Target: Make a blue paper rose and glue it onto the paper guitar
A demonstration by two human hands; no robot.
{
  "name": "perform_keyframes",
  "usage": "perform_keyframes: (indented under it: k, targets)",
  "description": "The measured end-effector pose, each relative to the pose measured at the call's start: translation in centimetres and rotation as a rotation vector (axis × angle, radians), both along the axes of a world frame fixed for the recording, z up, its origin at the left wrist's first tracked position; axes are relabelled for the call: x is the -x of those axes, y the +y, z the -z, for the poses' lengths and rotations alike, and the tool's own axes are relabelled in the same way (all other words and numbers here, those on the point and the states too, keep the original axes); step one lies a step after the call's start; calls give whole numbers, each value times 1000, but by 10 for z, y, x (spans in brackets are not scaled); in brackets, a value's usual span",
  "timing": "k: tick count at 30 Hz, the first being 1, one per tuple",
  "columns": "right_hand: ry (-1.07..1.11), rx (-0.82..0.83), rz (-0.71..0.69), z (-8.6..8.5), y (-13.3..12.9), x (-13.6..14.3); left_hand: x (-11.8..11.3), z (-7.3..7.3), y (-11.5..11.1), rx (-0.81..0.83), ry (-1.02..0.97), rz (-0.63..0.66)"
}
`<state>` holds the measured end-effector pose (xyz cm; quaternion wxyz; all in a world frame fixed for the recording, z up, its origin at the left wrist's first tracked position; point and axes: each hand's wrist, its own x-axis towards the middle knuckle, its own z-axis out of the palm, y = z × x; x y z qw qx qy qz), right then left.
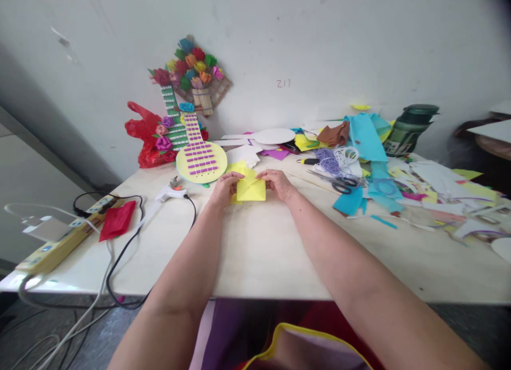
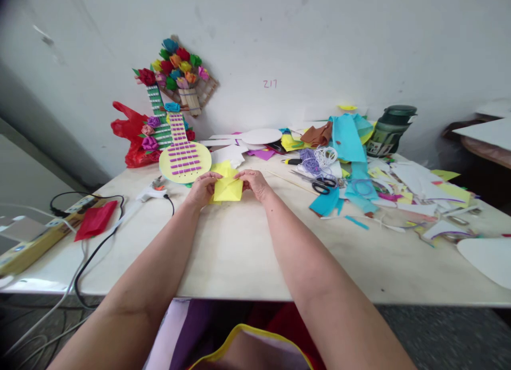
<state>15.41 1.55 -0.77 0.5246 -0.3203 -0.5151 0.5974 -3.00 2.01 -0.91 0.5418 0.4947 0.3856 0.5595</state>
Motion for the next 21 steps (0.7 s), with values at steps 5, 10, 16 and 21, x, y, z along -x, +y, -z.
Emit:
perform_keyframes:
  k: [5, 10, 16, 21]
  targets:
    - [-48, -36, 46, 1, 0, 2, -1, -1, -2, -9, 19, -12]
    - [-95, -69, 85, 9, 8, 5, -3, -2, -6, -71, 80, -2]
    - [-110, -77, 112, 13, 14, 6, -1, -1, -6, -98, 107, 36]
    - [-135, -54, 138, 12, 13, 6, 0, -2, -5, -93, 146, 61]
